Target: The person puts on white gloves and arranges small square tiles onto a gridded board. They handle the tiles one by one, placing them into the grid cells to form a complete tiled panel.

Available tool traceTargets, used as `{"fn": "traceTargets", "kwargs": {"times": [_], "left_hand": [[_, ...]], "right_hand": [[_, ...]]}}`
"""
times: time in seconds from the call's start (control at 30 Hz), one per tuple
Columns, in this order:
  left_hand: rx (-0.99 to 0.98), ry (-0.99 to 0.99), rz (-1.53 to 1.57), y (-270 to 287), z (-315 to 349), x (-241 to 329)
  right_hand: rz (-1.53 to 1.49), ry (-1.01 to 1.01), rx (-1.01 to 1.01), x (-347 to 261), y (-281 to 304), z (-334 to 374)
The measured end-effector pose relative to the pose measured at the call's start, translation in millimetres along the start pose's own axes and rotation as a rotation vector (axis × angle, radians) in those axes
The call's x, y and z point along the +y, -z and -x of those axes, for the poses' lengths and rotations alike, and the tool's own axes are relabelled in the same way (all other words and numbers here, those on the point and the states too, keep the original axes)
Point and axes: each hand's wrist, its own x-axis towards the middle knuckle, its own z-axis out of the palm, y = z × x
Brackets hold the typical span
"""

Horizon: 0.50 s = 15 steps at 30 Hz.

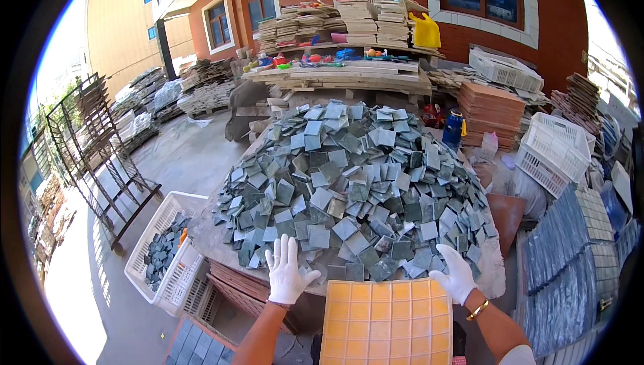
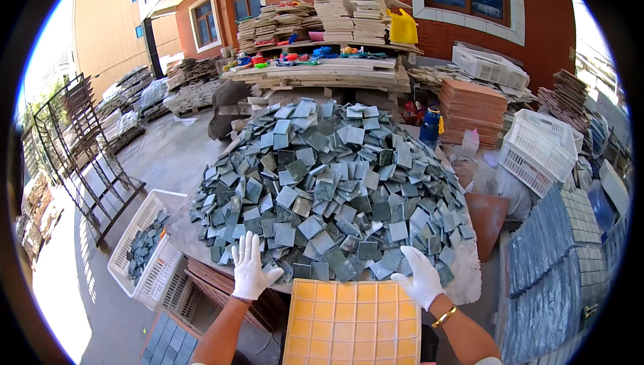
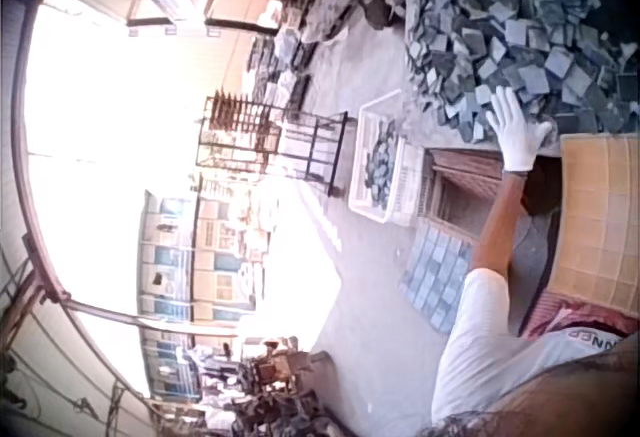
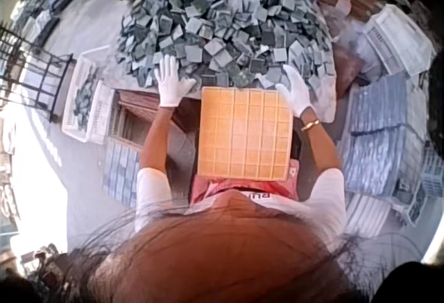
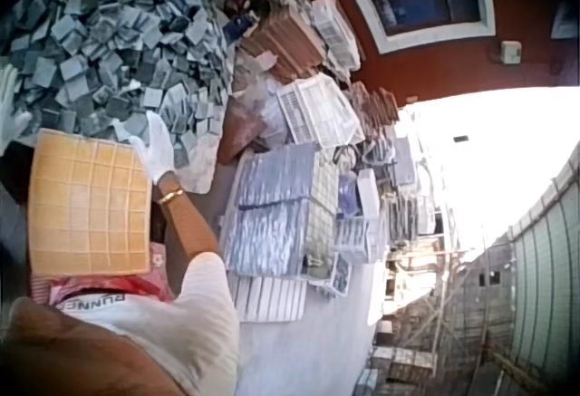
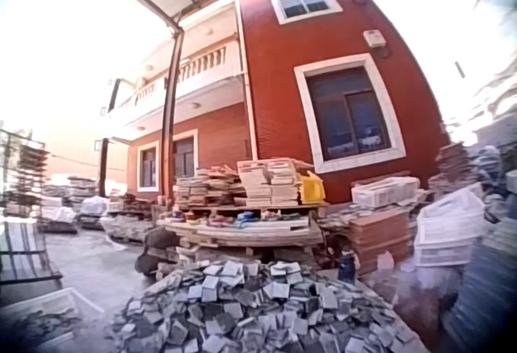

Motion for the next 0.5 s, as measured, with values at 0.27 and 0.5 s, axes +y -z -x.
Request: {"fn": "traceTargets", "kwargs": {"times": [0.27, 0.5], "left_hand": [[0.038, 0.097, -0.023, -57.0, -130.8, 16.6], [0.211, 0.013, 0.226, -67.7, -119.2, 39.4]], "right_hand": [[0.341, 0.097, 0.144, 22.8, -61.3, -209.5], [0.07, -0.075, 0.182, -0.2, -94.2, -221.8]]}}
